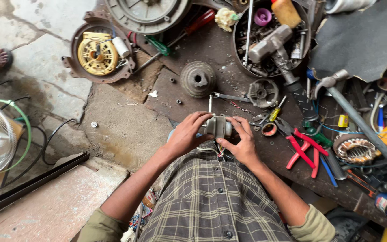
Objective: The person assembles a small electric motor by hand, inserting a cylindrical component into a housing and securing it. They then use a screwdriver to tighten screws on the motor casing and inspect the assembly.
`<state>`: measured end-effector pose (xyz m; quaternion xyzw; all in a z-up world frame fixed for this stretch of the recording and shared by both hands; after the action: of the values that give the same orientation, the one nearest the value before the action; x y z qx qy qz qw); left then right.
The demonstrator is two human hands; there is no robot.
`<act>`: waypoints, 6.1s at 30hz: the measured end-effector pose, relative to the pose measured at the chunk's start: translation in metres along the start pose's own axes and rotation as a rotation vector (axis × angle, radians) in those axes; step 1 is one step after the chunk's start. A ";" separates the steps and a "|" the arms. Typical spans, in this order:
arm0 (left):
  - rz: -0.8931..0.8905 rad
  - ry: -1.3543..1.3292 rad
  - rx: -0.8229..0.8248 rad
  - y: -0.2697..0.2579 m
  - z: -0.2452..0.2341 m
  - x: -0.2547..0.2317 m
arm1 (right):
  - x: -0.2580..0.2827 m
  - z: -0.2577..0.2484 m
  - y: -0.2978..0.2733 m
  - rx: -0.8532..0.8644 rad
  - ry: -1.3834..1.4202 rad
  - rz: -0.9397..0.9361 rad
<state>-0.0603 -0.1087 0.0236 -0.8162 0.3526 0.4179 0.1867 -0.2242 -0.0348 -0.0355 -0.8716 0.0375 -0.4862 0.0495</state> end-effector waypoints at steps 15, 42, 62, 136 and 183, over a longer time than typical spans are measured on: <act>-0.423 0.686 -0.580 -0.067 -0.256 0.232 | 0.107 -0.028 0.088 -0.073 -0.019 -0.317; -0.446 0.386 -0.500 -0.063 -0.295 0.259 | 0.208 0.266 0.295 0.196 -0.766 -0.771; 0.124 -0.107 -0.075 -0.060 -0.081 -0.005 | 0.157 0.046 0.024 0.020 -0.094 -0.176; -0.391 -0.362 -0.819 -0.085 0.051 0.018 | 0.068 -0.006 -0.038 -0.124 -0.457 -0.643; 0.087 0.438 -0.425 -0.053 0.028 -0.016 | 0.091 -0.016 -0.015 0.013 -0.388 -0.709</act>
<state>-0.0436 -0.0492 0.0214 -0.8917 0.3238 0.3041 -0.0864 -0.1893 -0.0308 0.0515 -0.9058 -0.2787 -0.2998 -0.1097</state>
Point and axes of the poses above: each hand's wrist, its own y-axis towards the middle knuckle, its own z-axis out of the palm, x = y × z, the point moved 10 cm from there along y, towards the middle knuckle, and after that the axes turned 5 degrees about x, right-handed, at the moved point
